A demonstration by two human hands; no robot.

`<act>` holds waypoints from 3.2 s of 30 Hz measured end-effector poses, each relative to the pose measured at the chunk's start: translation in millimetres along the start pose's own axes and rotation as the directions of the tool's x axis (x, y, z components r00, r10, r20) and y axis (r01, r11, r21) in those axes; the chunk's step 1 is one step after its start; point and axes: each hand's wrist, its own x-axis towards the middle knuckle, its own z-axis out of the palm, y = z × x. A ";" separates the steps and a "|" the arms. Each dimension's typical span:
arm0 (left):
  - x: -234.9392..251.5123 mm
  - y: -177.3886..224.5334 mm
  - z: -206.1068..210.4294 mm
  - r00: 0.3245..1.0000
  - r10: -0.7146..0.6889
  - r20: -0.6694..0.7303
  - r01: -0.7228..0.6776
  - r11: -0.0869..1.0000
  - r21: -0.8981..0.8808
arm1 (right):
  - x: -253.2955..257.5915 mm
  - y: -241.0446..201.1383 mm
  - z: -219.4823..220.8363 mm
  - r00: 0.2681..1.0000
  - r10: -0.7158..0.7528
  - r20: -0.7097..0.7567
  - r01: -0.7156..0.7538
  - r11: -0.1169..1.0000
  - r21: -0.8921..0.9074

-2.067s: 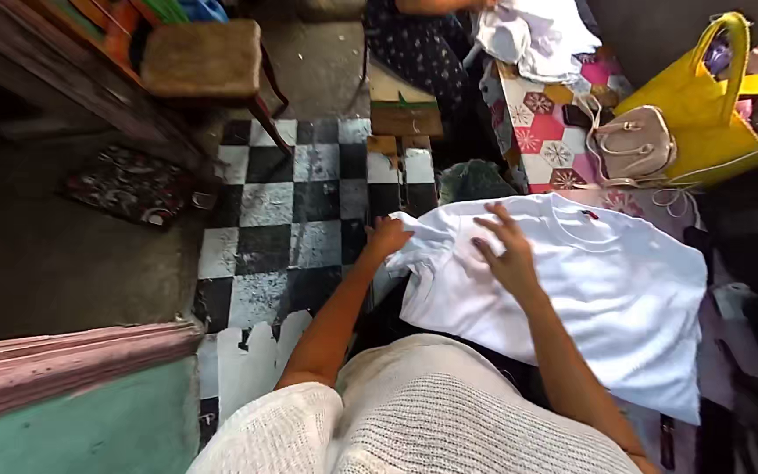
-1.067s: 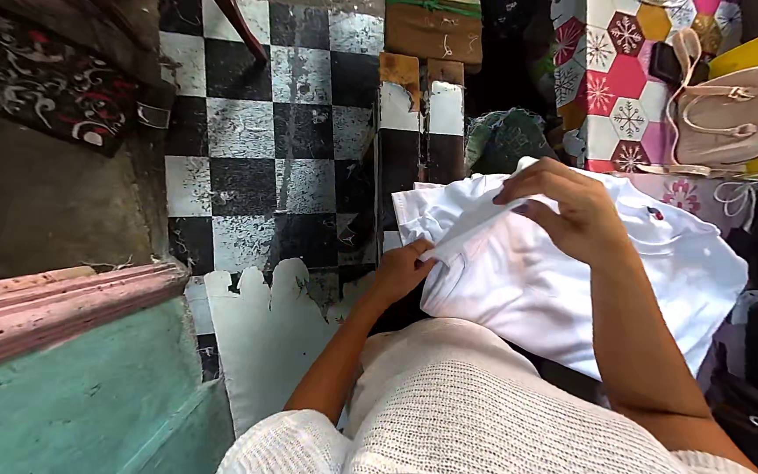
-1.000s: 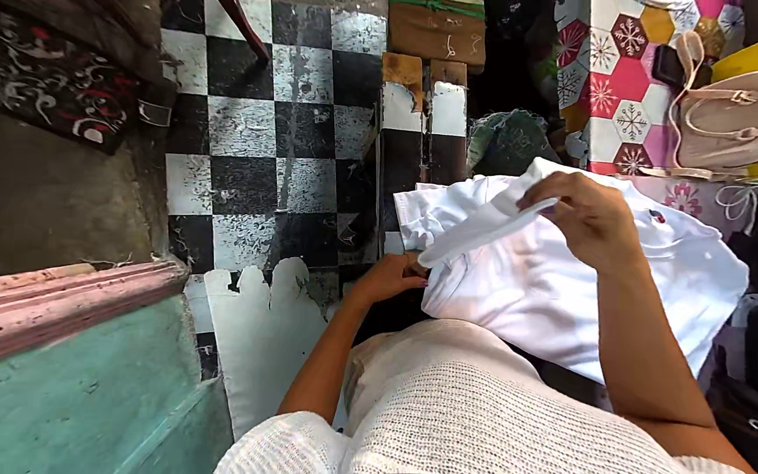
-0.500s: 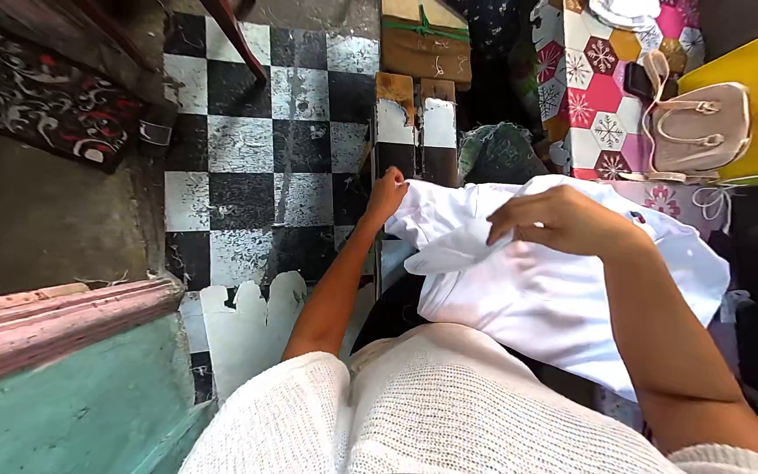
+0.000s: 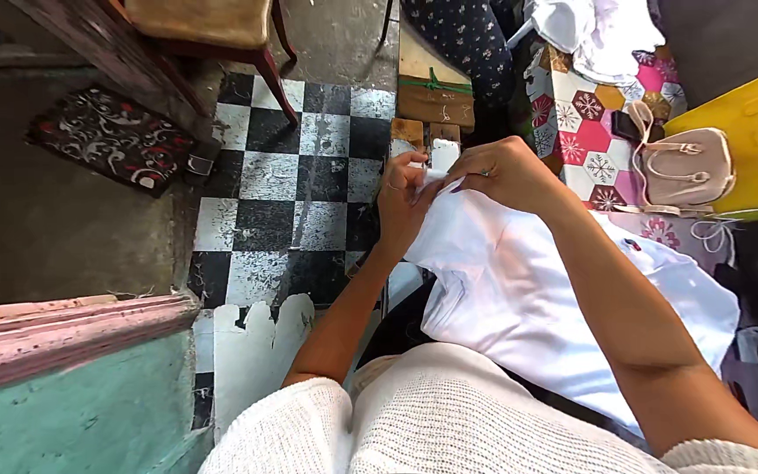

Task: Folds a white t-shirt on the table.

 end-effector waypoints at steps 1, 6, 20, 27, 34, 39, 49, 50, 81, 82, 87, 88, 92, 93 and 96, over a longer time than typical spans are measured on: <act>-9.3 -1.8 -1.7 1.000 -0.017 0.012 0.017 1.000 0.004 | -3.5 -1.3 -0.2 1.000 0.011 -0.029 -0.012 1.000 -0.012; -41.5 5.0 -0.9 0.983 -0.166 0.075 0.163 0.986 0.040 | -16.0 -1.7 -3.4 0.998 0.043 -0.035 -0.043 0.999 0.024; -47.8 18.0 -27.6 0.989 -0.131 0.060 0.112 0.960 0.259 | -39.3 -30.4 -36.5 0.959 0.029 -0.283 -0.044 0.998 -0.046; -52.2 12.6 -47.7 0.869 -0.420 0.260 0.256 0.834 0.490 | -47.4 -30.8 -34.0 0.920 -0.030 -0.390 -0.023 0.991 -0.131; -2.6 94.0 -12.2 0.968 -0.053 0.244 -0.036 0.937 0.347 | -42.3 -31.3 -6.0 0.919 -0.089 -0.384 0.073 0.996 -0.054; 19.8 124.1 28.9 0.912 -0.066 0.404 -0.113 0.908 0.403 | -47.3 -43.4 0.5 0.868 -0.136 -0.478 0.131 0.990 -0.044; -14.6 155.0 56.4 0.884 0.069 0.461 -0.338 0.777 0.531 | -86.0 -43.4 7.7 0.912 0.074 -0.404 0.025 0.972 0.234; -15.3 157.1 56.7 0.878 0.092 0.470 -0.343 0.805 0.483 | -89.9 -41.4 6.5 0.921 0.050 -0.388 0.033 0.978 0.204; -57.9 -179.5 2.5 0.282 -0.875 0.393 0.056 0.424 0.904 | -151.5 -67.3 26.2 0.971 -0.195 -0.136 0.235 0.877 0.419; -53.1 -176.8 -4.5 0.324 -0.846 0.424 0.148 0.488 0.860 | -146.4 -66.0 23.9 0.973 -0.199 -0.113 0.229 0.879 0.419; -9.3 -99.0 -32.4 0.683 -0.672 0.286 0.536 0.727 0.429 | -105.3 -50.6 20.4 0.993 -0.101 -0.057 0.113 0.956 0.272; -1.6 -77.4 -36.1 0.732 -0.639 0.238 0.549 0.759 0.348 | -93.3 -44.7 21.4 0.995 -0.064 -0.071 0.078 0.972 0.222; 20.7 -13.3 -41.7 0.858 -0.486 0.165 0.481 0.874 0.069 | -44.7 -10.0 29.5 0.995 -0.016 -0.095 0.031 0.987 0.160; 25.9 -2.1 -40.2 0.879 -0.440 0.183 0.440 0.897 0.039 | -34.2 -3.7 30.8 0.994 -0.015 -0.104 0.032 0.987 0.157; 37.3 22.2 -30.5 0.938 -0.264 0.226 0.273 0.962 -0.011 | -13.8 8.9 30.9 0.995 -0.012 -0.101 0.029 0.986 0.165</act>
